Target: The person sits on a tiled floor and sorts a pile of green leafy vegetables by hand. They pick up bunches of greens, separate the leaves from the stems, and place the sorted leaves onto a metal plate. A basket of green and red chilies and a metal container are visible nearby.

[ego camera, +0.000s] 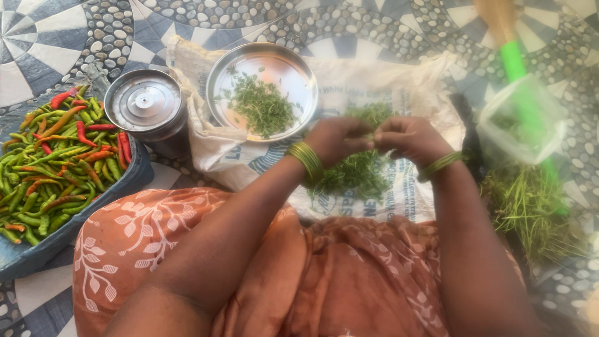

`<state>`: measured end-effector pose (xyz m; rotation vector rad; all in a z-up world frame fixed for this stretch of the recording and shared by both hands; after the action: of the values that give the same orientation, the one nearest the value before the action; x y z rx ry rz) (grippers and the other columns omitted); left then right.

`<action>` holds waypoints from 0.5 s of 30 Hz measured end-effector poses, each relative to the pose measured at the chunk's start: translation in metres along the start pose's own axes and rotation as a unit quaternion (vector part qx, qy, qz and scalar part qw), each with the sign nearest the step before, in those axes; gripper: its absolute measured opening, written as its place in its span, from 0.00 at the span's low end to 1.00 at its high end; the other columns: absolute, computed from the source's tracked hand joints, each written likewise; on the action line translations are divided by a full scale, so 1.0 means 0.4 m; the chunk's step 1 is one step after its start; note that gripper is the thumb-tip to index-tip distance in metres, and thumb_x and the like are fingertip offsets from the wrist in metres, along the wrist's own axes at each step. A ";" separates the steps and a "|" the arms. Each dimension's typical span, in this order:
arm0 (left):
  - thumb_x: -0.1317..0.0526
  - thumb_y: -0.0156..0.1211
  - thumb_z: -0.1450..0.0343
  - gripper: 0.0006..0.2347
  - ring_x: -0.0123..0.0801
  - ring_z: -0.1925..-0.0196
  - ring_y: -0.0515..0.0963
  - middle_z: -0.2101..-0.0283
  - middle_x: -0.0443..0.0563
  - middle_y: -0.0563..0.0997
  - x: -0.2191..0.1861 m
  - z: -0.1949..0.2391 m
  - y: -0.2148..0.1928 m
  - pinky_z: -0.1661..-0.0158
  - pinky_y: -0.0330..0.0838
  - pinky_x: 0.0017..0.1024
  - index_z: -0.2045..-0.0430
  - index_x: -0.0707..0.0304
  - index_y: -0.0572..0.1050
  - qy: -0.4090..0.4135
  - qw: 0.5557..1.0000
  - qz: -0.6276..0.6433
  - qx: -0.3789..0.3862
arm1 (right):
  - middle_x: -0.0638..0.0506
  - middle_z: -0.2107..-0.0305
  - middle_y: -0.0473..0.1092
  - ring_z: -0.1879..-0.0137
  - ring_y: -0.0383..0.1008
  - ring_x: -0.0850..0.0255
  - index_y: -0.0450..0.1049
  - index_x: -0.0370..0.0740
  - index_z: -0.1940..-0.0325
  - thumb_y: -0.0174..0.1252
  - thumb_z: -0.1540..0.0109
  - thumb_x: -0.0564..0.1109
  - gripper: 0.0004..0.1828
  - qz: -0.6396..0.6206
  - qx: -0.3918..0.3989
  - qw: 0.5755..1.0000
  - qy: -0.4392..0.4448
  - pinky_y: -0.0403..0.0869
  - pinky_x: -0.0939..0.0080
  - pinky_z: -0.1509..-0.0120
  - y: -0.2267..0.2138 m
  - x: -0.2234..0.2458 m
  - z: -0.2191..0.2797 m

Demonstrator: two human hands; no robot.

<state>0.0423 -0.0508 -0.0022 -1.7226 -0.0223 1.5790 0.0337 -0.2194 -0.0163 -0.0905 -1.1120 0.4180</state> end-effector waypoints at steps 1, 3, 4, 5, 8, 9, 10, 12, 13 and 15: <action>0.55 0.60 0.31 0.06 0.22 0.70 0.80 0.67 0.43 0.84 0.001 0.004 0.001 0.65 0.78 0.24 0.66 0.53 0.79 -0.019 1.000 0.005 0.006 | 0.51 0.73 0.75 0.69 0.71 0.65 0.75 0.42 0.68 0.63 0.43 0.46 0.06 0.001 -0.006 1.000 -0.011 0.73 0.65 0.61 0.002 0.004 -0.001; 0.56 0.60 0.31 0.06 0.22 0.72 0.79 0.69 0.44 0.84 0.008 0.007 -0.010 0.66 0.78 0.25 0.68 0.53 0.80 -0.044 0.999 0.011 -0.009 | 0.50 0.73 0.74 0.70 0.70 0.66 0.75 0.41 0.68 0.63 0.42 0.46 0.07 0.002 -0.020 0.999 -0.034 0.72 0.67 0.62 0.006 0.017 -0.003; 0.56 0.60 0.31 0.06 0.22 0.72 0.79 0.70 0.44 0.85 0.013 0.006 -0.017 0.66 0.78 0.25 0.69 0.54 0.80 -0.056 0.998 0.014 -0.016 | 0.51 0.73 0.75 0.69 0.70 0.66 0.75 0.41 0.67 0.63 0.42 0.45 0.06 0.027 -0.034 0.998 -0.050 0.73 0.67 0.62 0.005 0.026 0.000; 0.56 0.59 0.31 0.06 0.22 0.73 0.79 0.70 0.44 0.85 0.015 0.004 -0.022 0.66 0.77 0.24 0.70 0.54 0.80 -0.057 0.998 0.019 -0.015 | 0.51 0.73 0.75 0.69 0.71 0.65 0.75 0.40 0.67 0.63 0.42 0.44 0.06 0.052 -0.048 0.995 -0.066 0.73 0.67 0.62 0.005 0.036 0.005; 0.57 0.59 0.30 0.06 0.21 0.74 0.78 0.71 0.45 0.85 0.027 -0.002 -0.026 0.67 0.76 0.24 0.71 0.56 0.81 -0.078 0.996 0.041 -0.009 | 0.54 0.69 0.76 0.65 0.75 0.69 0.77 0.43 0.64 0.61 0.42 0.42 0.04 0.121 -0.066 0.976 -0.167 0.76 0.69 0.59 0.026 0.082 0.020; 0.57 0.59 0.30 0.06 0.21 0.75 0.77 0.71 0.45 0.85 0.034 -0.001 -0.025 0.68 0.77 0.24 0.72 0.57 0.81 -0.096 0.994 0.050 -0.008 | 0.56 0.67 0.77 0.63 0.77 0.70 0.77 0.44 0.62 0.61 0.42 0.42 0.04 0.143 -0.068 0.965 -0.209 0.78 0.70 0.57 0.038 0.097 0.025; 0.58 0.59 0.30 0.06 0.22 0.75 0.77 0.71 0.45 0.85 0.041 0.000 -0.024 0.69 0.77 0.24 0.72 0.57 0.81 -0.115 0.992 0.059 -0.006 | 0.55 0.68 0.77 0.64 0.77 0.69 0.78 0.43 0.63 0.60 0.40 0.40 0.03 0.179 -0.075 0.949 -0.250 0.78 0.69 0.59 0.049 0.111 0.030; 0.59 0.59 0.31 0.06 0.20 0.75 0.77 0.71 0.45 0.85 0.039 -0.003 -0.030 0.69 0.77 0.23 0.72 0.57 0.81 -0.099 0.993 0.063 -0.004 | 0.52 0.69 0.77 0.66 0.77 0.66 0.79 0.42 0.63 0.60 0.38 0.38 0.03 0.249 -0.091 0.906 -0.331 0.78 0.68 0.61 0.069 0.133 0.038; 0.59 0.59 0.31 0.05 0.20 0.75 0.78 0.71 0.45 0.85 0.038 -0.004 -0.032 0.69 0.77 0.23 0.72 0.57 0.81 -0.091 0.994 0.065 -0.003 | 0.52 0.71 0.77 0.68 0.76 0.67 0.78 0.42 0.65 0.59 0.38 0.38 0.03 0.273 -0.106 0.897 -0.331 0.77 0.68 0.63 0.071 0.131 0.034; 0.59 0.59 0.30 0.05 0.20 0.76 0.77 0.70 0.45 0.85 0.040 -0.004 -0.035 0.69 0.77 0.24 0.72 0.57 0.81 -0.101 0.993 0.065 0.004 | 0.52 0.75 0.75 0.71 0.74 0.67 0.77 0.41 0.68 0.58 0.38 0.38 0.05 0.320 -0.137 0.878 -0.329 0.75 0.69 0.67 0.072 0.120 0.026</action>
<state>0.0538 -0.0340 -0.0080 -1.5788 -0.0058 1.8421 0.0345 -0.1765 0.0213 -0.6168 -1.8138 0.9252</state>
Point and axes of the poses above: each hand's wrist, its own z-axis away from the middle knuckle, its own y-axis out of the palm, x = y × z, the point moved 6 cm from there along -z, towards the middle knuckle
